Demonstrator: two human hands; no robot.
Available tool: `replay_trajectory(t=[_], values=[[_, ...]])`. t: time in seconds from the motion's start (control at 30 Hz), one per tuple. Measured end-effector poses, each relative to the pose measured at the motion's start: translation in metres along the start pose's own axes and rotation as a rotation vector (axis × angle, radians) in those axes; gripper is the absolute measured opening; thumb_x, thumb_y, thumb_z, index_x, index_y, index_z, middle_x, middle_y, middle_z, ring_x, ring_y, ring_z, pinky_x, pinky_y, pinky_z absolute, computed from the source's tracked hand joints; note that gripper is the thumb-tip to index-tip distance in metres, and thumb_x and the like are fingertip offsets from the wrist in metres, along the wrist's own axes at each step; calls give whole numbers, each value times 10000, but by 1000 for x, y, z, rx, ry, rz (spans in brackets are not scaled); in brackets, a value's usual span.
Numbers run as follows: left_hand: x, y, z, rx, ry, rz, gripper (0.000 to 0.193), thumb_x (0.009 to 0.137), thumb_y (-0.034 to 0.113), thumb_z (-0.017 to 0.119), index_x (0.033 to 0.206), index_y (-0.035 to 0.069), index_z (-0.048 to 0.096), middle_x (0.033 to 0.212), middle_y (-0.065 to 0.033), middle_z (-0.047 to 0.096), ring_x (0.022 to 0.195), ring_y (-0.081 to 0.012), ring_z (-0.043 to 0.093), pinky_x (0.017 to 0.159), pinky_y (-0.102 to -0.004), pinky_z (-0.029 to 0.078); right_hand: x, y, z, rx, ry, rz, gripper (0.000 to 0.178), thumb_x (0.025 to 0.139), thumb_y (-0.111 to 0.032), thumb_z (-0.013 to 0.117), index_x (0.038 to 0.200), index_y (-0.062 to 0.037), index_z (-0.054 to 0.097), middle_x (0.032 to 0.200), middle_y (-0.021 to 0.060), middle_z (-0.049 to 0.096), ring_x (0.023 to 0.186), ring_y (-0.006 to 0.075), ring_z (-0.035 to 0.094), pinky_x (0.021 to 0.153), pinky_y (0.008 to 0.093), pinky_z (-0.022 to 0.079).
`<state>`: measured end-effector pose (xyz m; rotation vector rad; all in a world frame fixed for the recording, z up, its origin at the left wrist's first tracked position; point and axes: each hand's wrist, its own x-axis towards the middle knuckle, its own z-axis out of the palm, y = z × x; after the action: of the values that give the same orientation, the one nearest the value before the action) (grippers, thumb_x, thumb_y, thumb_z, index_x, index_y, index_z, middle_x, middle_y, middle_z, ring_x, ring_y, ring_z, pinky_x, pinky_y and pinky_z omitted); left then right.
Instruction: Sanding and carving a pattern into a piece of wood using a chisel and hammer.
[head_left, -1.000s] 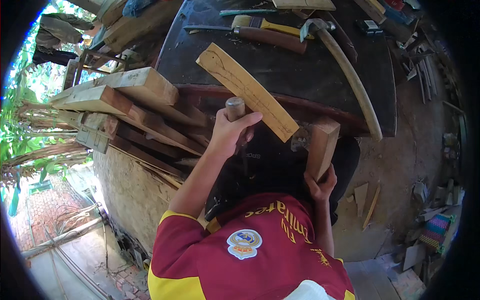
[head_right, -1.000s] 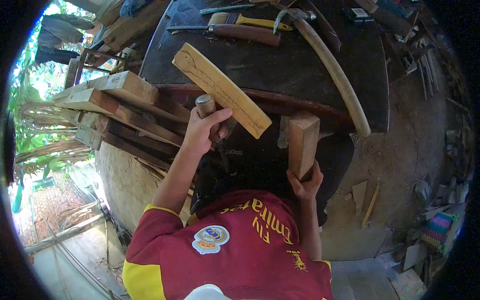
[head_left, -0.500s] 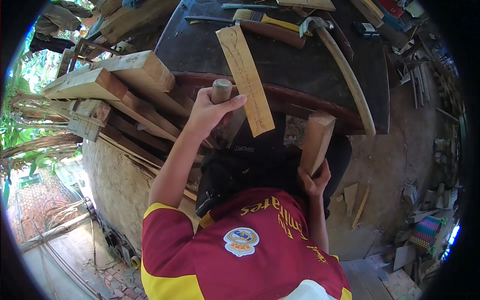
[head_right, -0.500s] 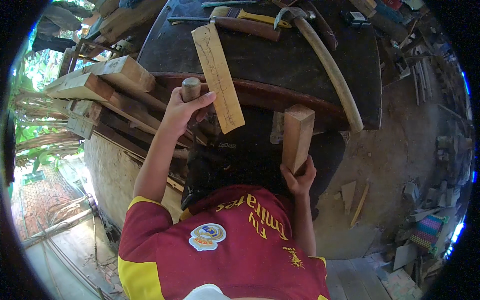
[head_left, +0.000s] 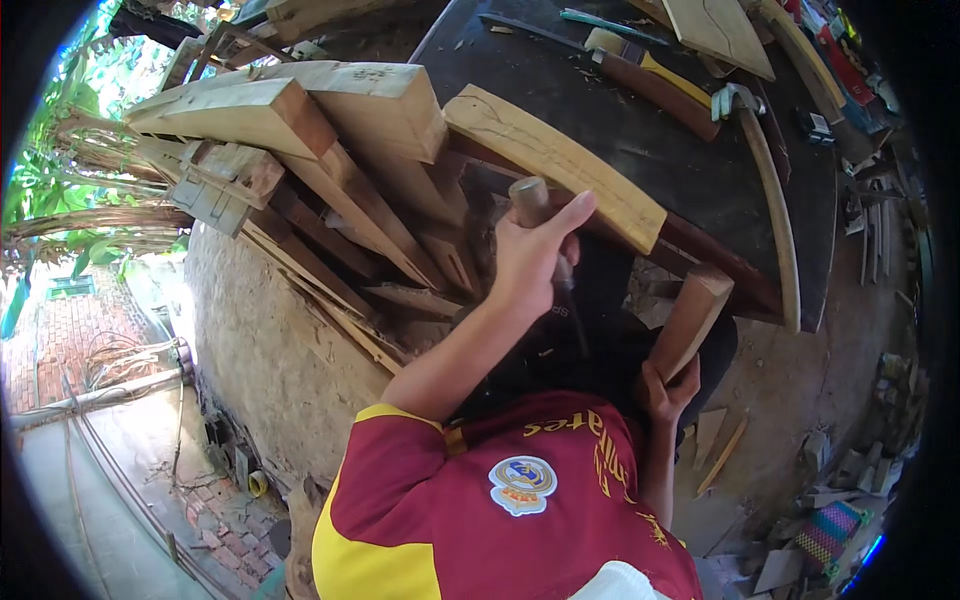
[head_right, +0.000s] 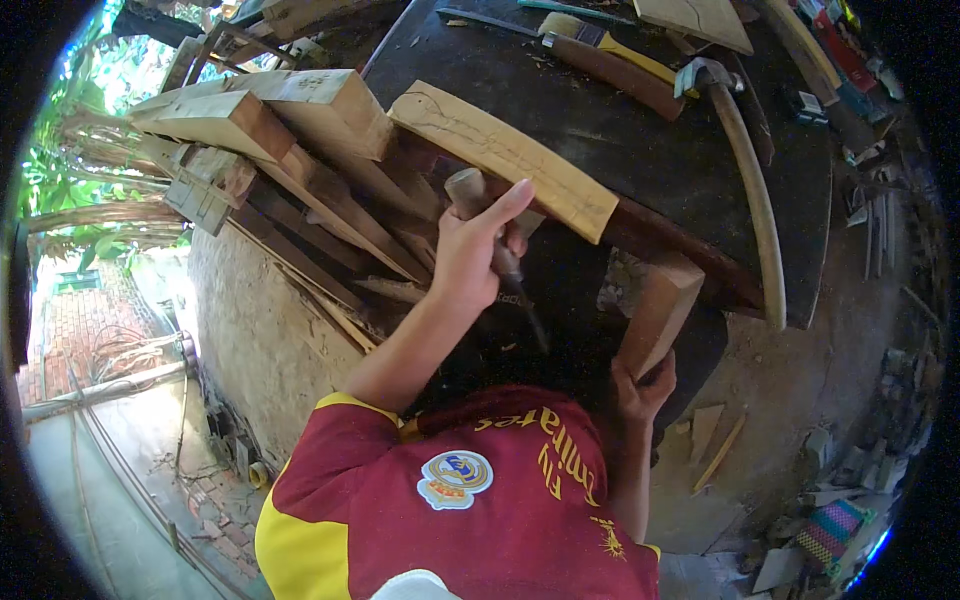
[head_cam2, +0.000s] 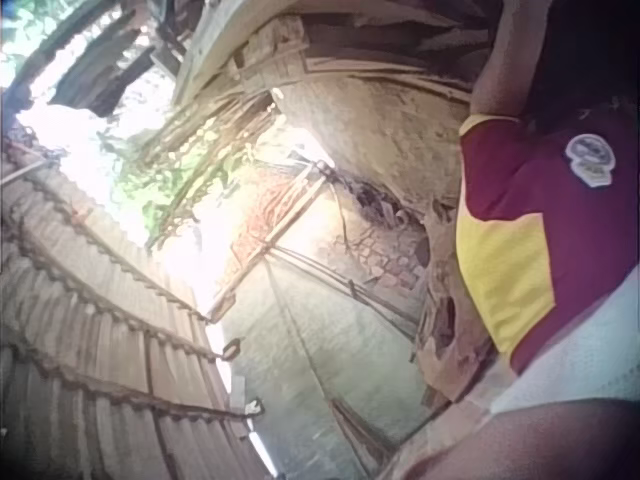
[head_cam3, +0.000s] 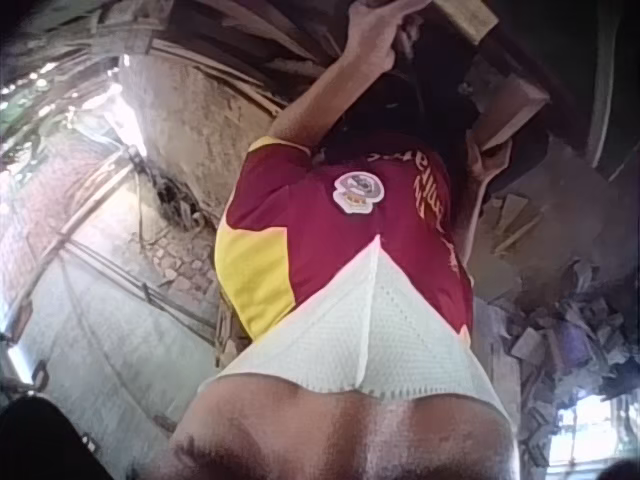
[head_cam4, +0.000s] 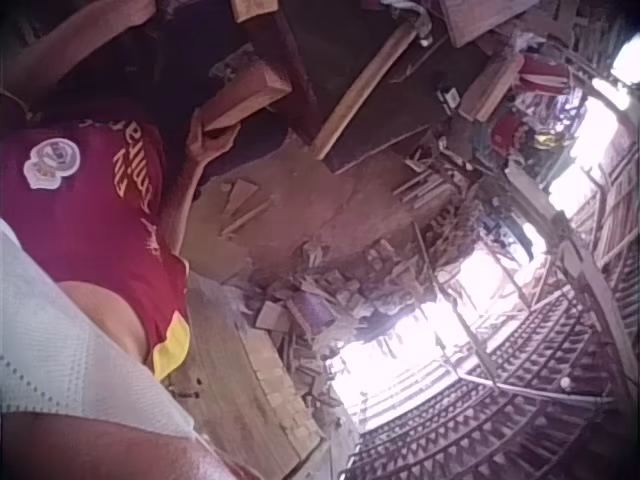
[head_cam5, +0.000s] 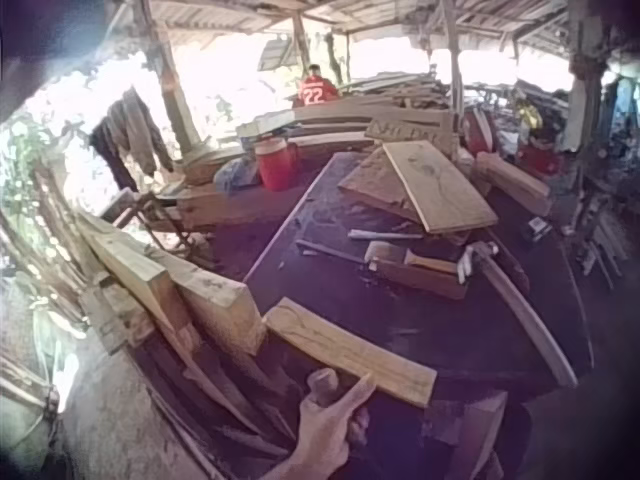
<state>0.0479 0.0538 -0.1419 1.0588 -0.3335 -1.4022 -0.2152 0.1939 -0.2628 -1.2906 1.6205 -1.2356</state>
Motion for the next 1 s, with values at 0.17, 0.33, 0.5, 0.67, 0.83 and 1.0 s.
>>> replay_trajectory(t=[0.17, 0.33, 0.5, 0.67, 0.83, 1.0], values=[[9, -4, 15, -12, -43, -100, 280, 851, 199, 842, 1008, 53, 662, 881, -71, 699, 561, -93, 539, 492, -258, 425, 6, -7, 6, -183, -99, 37, 549, 722, -211, 859, 1145, 37, 612, 924, 160, 708, 846, 194, 675, 752, 359, 530], [5, -7, 10, 83, -67, -93, 286, 855, 230, 846, 967, 22, 684, 854, -87, 725, 555, -70, 570, 465, -222, 425, -1, 7, 11, -277, -11, -249, 579, 706, -219, 877, 1153, 48, 623, 908, 159, 721, 828, 220, 710, 739, 356, 547], [-8, 11, -2, 325, -122, 76, 226, 892, 207, 808, 820, 44, 669, 603, -9, 595, 470, -68, 496, 456, -238, 396, 6, -3, 12, -186, -15, -40, 556, 685, -198, 876, 1118, 46, 626, 864, 126, 714, 766, 171, 683, 688, 328, 529], [-41, 25, 15, 717, -526, 507, 224, 811, 86, 845, 692, 66, 657, 601, -3, 633, 506, -77, 576, 471, -244, 439, 9, -4, 13, -200, -33, -11, 561, 698, -226, 868, 1135, 31, 627, 883, 125, 721, 765, 179, 696, 688, 319, 531], [-68, 39, 52, 886, -995, 941, 214, 749, 119, 854, 738, 110, 641, 635, -9, 578, 497, -138, 555, 438, -298, 359, 8, 11, 16, -232, -38, -90, 608, 695, -226, 877, 1192, 20, 627, 959, 146, 730, 840, 216, 722, 757, 356, 564], [-78, 45, 83, 1007, -1134, 1096, 278, 742, 112, 823, 955, 47, 657, 824, -43, 603, 579, -208, 580, 471, -331, 412, -2, 4, 32, 313, 143, 345, 540, 717, -226, 868, 1138, 14, 630, 900, 132, 708, 796, 223, 698, 732, 364, 561]])
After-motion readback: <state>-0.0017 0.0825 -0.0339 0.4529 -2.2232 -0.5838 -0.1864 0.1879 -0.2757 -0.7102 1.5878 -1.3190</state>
